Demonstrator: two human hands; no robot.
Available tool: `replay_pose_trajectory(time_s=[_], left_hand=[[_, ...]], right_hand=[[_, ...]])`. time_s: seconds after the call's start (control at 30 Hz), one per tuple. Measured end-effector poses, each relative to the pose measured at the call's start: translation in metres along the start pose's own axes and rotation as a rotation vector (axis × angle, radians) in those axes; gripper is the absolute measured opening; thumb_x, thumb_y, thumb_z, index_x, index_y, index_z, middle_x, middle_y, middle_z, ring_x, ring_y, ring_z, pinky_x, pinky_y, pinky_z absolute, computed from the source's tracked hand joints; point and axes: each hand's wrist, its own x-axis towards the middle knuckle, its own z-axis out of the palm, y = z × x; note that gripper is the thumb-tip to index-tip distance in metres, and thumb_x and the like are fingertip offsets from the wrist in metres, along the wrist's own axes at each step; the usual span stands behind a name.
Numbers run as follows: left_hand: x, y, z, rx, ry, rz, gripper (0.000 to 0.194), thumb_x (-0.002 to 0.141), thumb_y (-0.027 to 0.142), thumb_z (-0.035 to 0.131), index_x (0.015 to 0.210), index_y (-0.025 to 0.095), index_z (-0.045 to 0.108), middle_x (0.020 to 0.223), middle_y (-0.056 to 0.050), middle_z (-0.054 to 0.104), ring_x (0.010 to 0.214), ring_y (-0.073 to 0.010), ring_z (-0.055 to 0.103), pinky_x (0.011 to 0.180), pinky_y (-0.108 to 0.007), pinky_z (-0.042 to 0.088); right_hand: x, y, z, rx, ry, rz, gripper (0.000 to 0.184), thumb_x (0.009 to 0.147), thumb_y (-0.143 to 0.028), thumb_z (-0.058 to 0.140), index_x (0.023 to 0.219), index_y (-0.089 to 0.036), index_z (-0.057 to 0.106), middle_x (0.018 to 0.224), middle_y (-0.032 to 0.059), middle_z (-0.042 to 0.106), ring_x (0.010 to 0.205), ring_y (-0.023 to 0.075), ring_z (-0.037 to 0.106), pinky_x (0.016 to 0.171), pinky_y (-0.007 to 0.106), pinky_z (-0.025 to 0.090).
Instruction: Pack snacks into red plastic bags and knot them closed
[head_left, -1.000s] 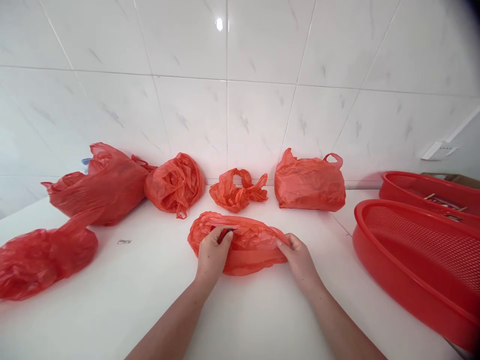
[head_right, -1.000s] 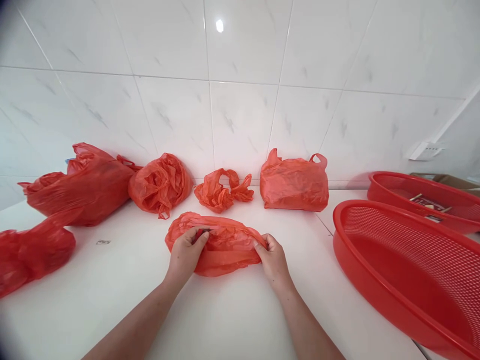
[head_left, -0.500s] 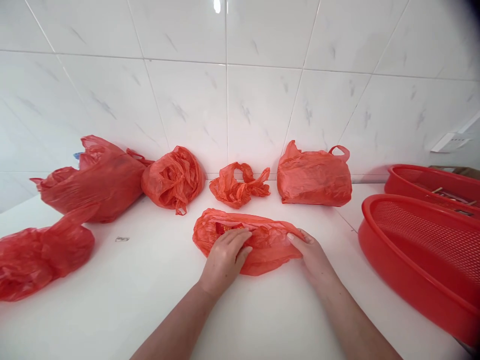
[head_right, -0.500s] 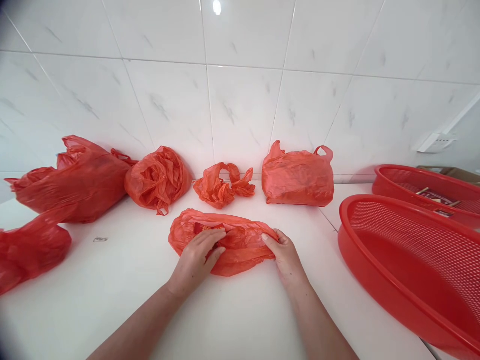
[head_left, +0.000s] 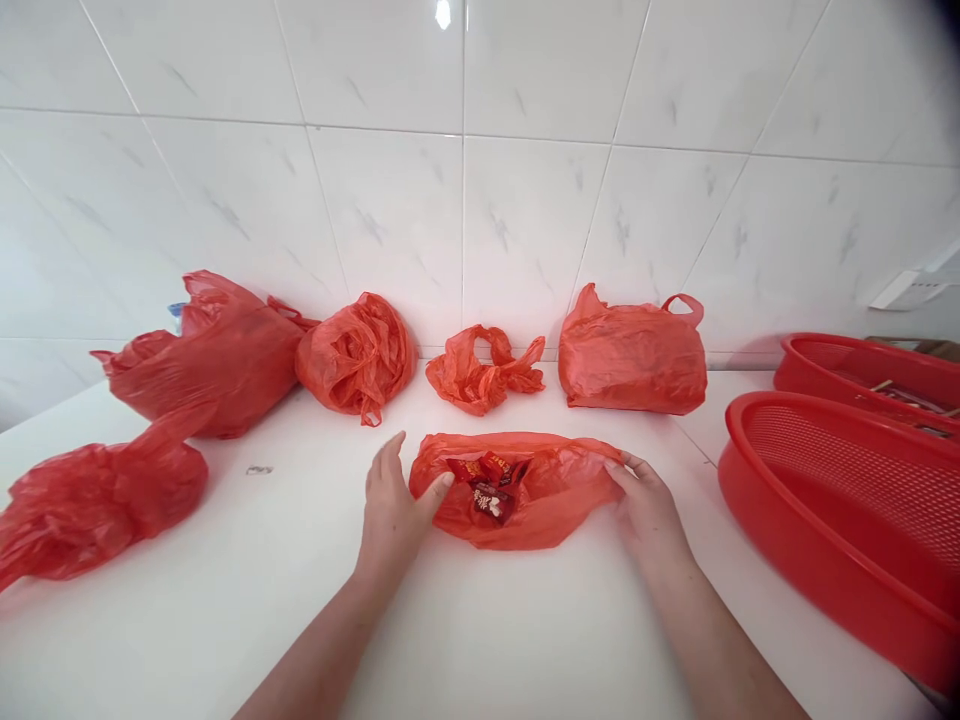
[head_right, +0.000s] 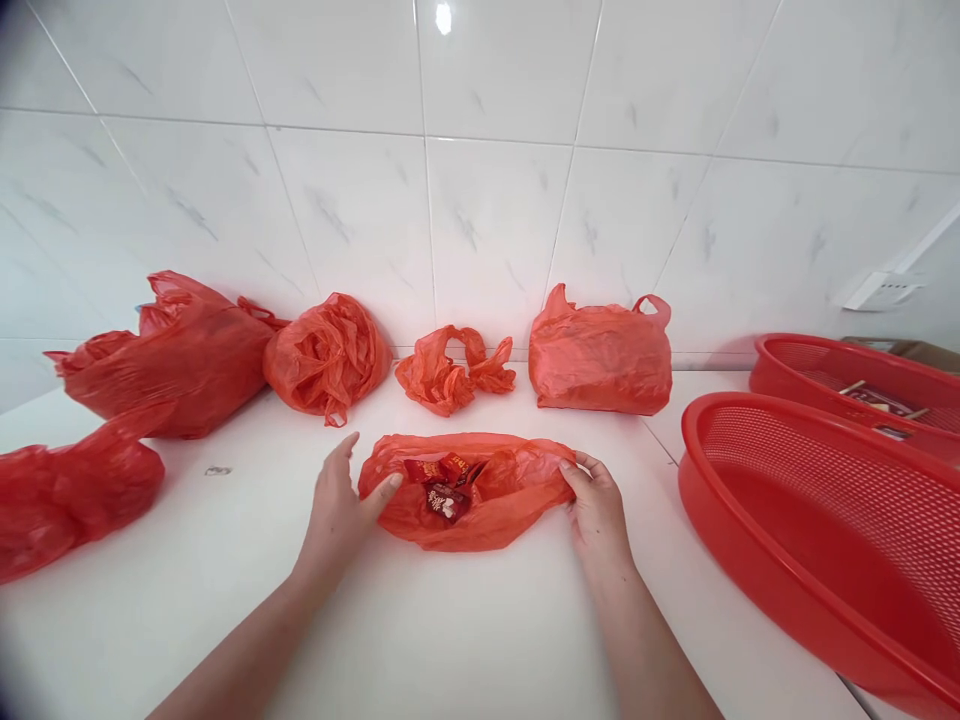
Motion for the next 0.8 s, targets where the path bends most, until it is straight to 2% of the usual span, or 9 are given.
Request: replay_pose_trajectory(time_s=[0.07,0.13,0.23,0.33,0.5,0.57,0.63,0.7,0.8], left_hand=[[0.005,0.0,-0.001,-0.249,-0.196,-0.219,0.073,0.075,0.05,0.062,0.136,0.023,0.032,0.12,-0.012,0.058,0.107,-0.0282,0.057,0.088,-0.046,0.047],[0.009,0.002,-0.003,-0.542,-0.346,-0.33,0.063,0.078,0.048,0.06,0.132,0.022,0.039,0.106,-0.009,0.065,0.093,-0.0228,0.064,0.082,-0.039,0.05],[0.021,0.014,-0.009,-0.842,-0.417,-0.453,0.044,0.075,0.038,0.066,0.113,0.019,0.054,0.099,-0.008,0.068,0.084,-0.0188,0.066,0.074,-0.03,0.051],[0.042,0.04,-0.02,-0.949,-0.459,-0.545,0.029,0.069,0.026,0.071,0.095,0.016,0.061,0.087,-0.007,0.069,0.072,-0.0173,0.066,0.065,-0.028,0.052],[0.069,0.098,-0.048,-1.086,-0.613,-0.337,0.022,0.075,0.023,0.066,0.095,0.016,0.063,0.095,-0.008,0.068,0.08,-0.0181,0.065,0.071,-0.03,0.053],[0.071,0.114,-0.056,-1.112,-0.589,-0.316,0.022,0.074,0.018,0.066,0.095,0.016,0.062,0.093,-0.007,0.067,0.078,-0.0157,0.065,0.07,-0.028,0.054],[0.072,0.121,-0.062,-1.122,-0.467,-0.325,0.024,0.07,0.011,0.067,0.092,0.016,0.061,0.087,-0.004,0.066,0.073,-0.0126,0.064,0.066,-0.025,0.053],[0.073,0.123,-0.066,-1.138,-0.319,-0.237,0.027,0.067,0.009,0.068,0.091,0.017,0.06,0.083,-0.001,0.064,0.07,-0.0107,0.062,0.065,-0.023,0.052],[0.075,0.12,-0.072,-1.037,-0.284,-0.045,0.029,0.065,0.016,0.072,0.091,0.017,0.06,0.079,0.0,0.061,0.069,-0.0105,0.06,0.063,-0.022,0.05]], right_hand=[[-0.004,0.001,0.003,-0.04,0.042,-0.009,0.041,0.056,-0.031,0.081,0.088,-0.021,0.059,0.081,0.0021,0.068,0.074,0.0172,0.063,0.061,0.024,0.051],[-0.009,0.002,0.006,-0.081,0.042,-0.025,0.039,0.059,-0.034,0.079,0.089,-0.021,0.059,0.084,0.0026,0.068,0.075,0.0177,0.063,0.061,0.025,0.052],[-0.01,-0.004,0.01,-0.086,-0.026,-0.013,0.038,0.059,-0.034,0.08,0.088,-0.02,0.059,0.086,0.0033,0.067,0.075,0.0185,0.063,0.059,0.026,0.051],[-0.005,-0.027,0.014,-0.04,-0.12,-0.015,0.041,0.054,-0.027,0.082,0.086,-0.02,0.059,0.076,0.0002,0.065,0.064,0.014,0.059,0.056,0.024,0.049],[-0.011,-0.082,0.021,0.027,-0.334,-0.197,0.044,0.056,-0.022,0.079,0.095,-0.026,0.06,0.066,-0.0071,0.055,0.054,0.0065,0.05,0.051,0.019,0.041],[-0.018,-0.096,0.022,-0.12,-0.404,-0.174,0.042,0.058,-0.024,0.076,0.097,-0.025,0.061,0.068,-0.0057,0.056,0.053,0.0069,0.049,0.05,0.02,0.039],[-0.022,-0.106,0.022,-0.289,-0.353,-0.192,0.038,0.058,-0.025,0.075,0.094,-0.022,0.063,0.069,-0.0031,0.058,0.052,0.0078,0.049,0.046,0.021,0.035],[-0.023,-0.115,0.02,-0.255,-0.235,-0.317,0.037,0.056,-0.025,0.074,0.091,-0.021,0.063,0.068,-0.0025,0.058,0.053,0.0089,0.049,0.045,0.021,0.033],[-0.022,-0.123,0.02,-0.12,-0.163,-0.404,0.035,0.055,-0.026,0.073,0.087,-0.022,0.062,0.067,-0.0029,0.056,0.053,0.009,0.049,0.046,0.021,0.036]])
